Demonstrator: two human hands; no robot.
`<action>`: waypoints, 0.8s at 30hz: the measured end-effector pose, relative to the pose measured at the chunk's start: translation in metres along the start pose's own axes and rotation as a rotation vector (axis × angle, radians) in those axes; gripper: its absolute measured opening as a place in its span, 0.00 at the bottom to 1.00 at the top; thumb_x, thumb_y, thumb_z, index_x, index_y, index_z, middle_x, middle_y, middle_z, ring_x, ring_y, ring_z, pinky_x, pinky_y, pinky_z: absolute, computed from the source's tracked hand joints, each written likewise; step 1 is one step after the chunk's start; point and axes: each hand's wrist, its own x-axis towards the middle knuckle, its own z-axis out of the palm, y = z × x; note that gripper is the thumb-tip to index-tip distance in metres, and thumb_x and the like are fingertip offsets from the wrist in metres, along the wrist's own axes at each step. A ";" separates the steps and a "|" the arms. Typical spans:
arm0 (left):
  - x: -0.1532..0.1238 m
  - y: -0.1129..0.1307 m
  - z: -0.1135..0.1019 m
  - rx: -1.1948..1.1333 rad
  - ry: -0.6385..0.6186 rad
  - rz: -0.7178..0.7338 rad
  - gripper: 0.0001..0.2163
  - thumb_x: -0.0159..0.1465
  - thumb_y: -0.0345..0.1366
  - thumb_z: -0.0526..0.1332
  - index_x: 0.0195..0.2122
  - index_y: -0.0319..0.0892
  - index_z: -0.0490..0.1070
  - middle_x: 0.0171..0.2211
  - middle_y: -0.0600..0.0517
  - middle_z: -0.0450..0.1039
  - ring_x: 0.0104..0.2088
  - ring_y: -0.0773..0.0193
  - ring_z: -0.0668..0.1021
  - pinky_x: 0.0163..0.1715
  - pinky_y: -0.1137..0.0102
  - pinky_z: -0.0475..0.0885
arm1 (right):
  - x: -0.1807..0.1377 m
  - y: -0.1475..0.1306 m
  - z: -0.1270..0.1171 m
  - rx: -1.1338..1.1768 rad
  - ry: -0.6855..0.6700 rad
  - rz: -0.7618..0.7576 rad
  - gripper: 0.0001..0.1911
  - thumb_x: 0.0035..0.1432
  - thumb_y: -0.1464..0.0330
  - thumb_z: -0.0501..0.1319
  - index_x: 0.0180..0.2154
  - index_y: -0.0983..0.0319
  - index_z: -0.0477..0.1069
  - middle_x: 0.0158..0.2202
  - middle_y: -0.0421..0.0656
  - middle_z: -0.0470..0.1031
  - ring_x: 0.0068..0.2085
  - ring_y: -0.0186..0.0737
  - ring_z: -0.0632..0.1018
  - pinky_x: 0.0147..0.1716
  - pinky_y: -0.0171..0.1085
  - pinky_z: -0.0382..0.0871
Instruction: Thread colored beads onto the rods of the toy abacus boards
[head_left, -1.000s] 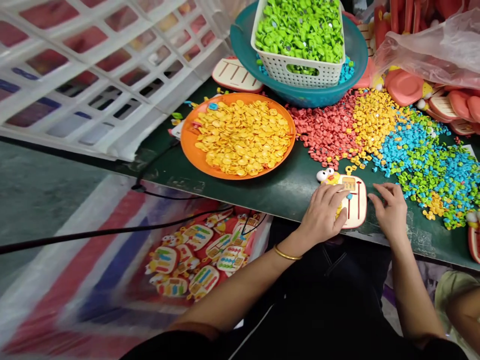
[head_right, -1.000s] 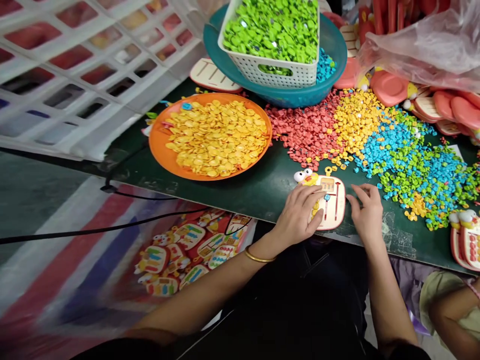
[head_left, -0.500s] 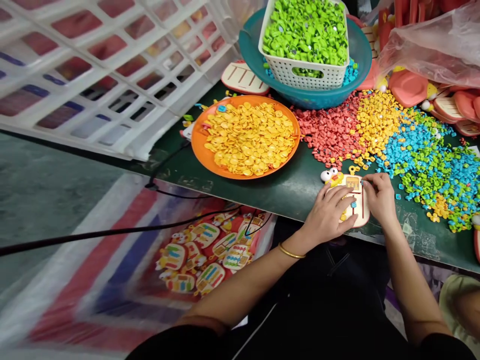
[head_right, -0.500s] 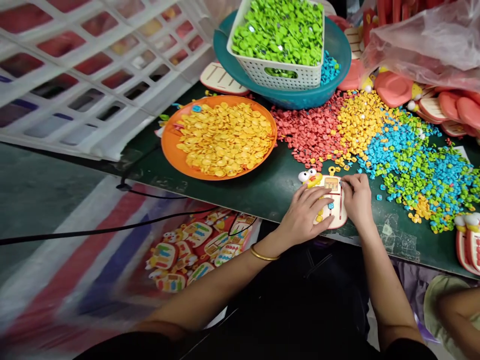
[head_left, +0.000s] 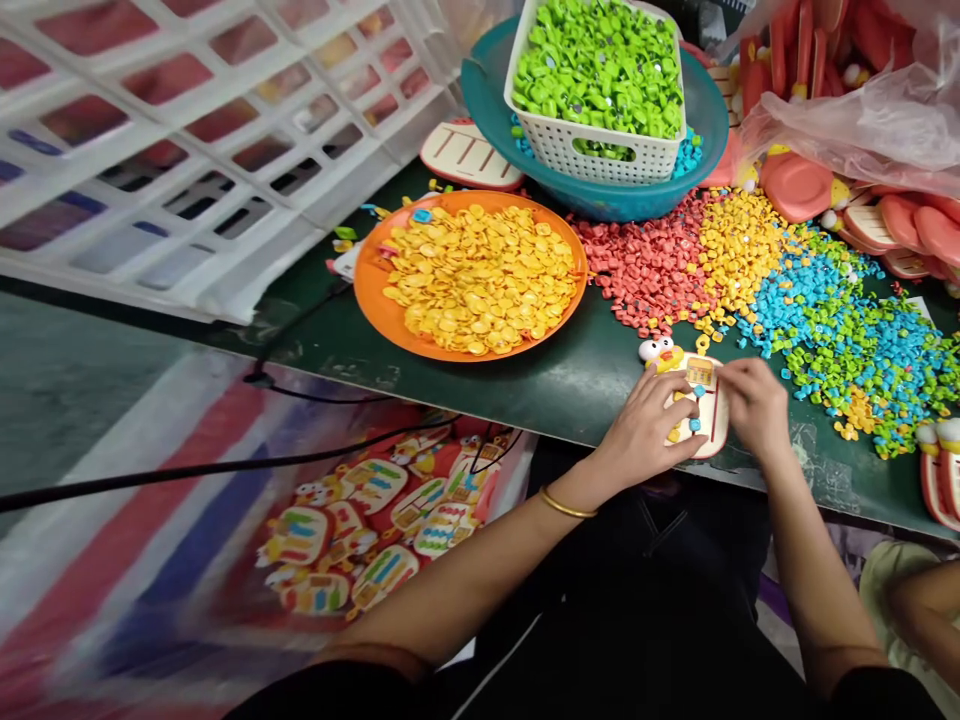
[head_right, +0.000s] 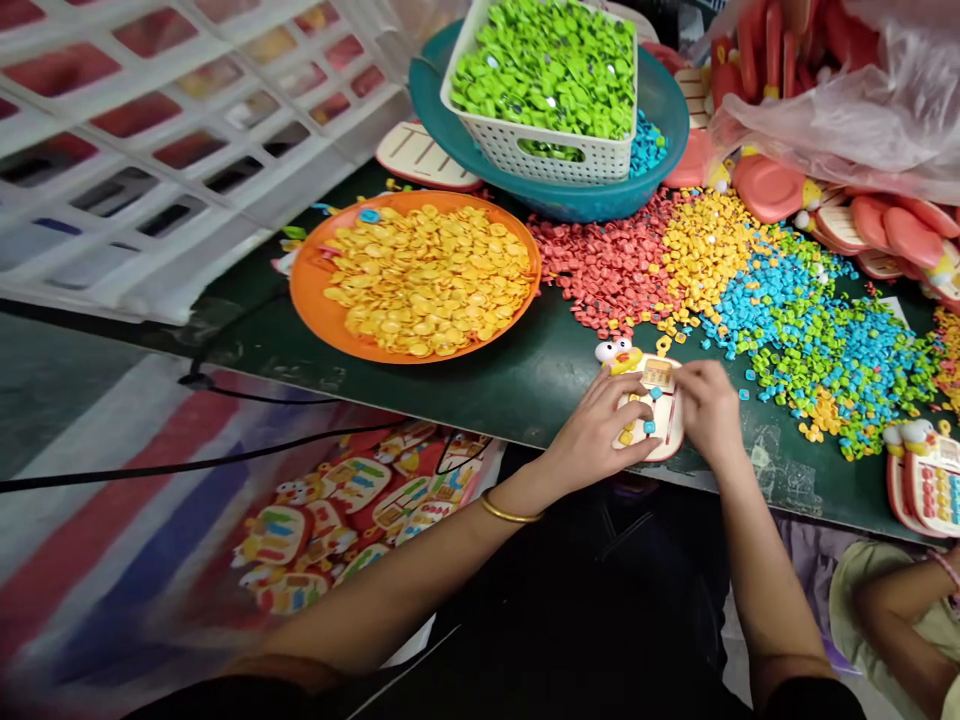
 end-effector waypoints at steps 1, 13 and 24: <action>0.001 0.002 -0.001 0.002 -0.009 -0.011 0.15 0.64 0.45 0.62 0.48 0.42 0.72 0.52 0.43 0.70 0.59 0.51 0.70 0.66 0.50 0.57 | 0.011 0.008 -0.002 -0.039 0.051 0.045 0.14 0.64 0.68 0.55 0.42 0.57 0.80 0.40 0.47 0.76 0.41 0.43 0.76 0.42 0.43 0.73; 0.004 0.012 0.005 0.027 -0.045 0.014 0.19 0.69 0.44 0.57 0.59 0.46 0.69 0.58 0.50 0.73 0.63 0.52 0.68 0.68 0.49 0.47 | 0.001 0.011 -0.002 -0.023 0.010 0.021 0.14 0.65 0.67 0.56 0.41 0.57 0.81 0.37 0.46 0.74 0.40 0.43 0.75 0.40 0.42 0.73; 0.004 0.015 0.006 0.053 -0.018 -0.123 0.15 0.61 0.50 0.65 0.40 0.44 0.72 0.50 0.46 0.73 0.55 0.52 0.72 0.60 0.55 0.59 | -0.004 0.008 -0.007 0.003 0.124 0.174 0.12 0.63 0.63 0.58 0.43 0.60 0.78 0.39 0.47 0.78 0.39 0.43 0.77 0.41 0.42 0.72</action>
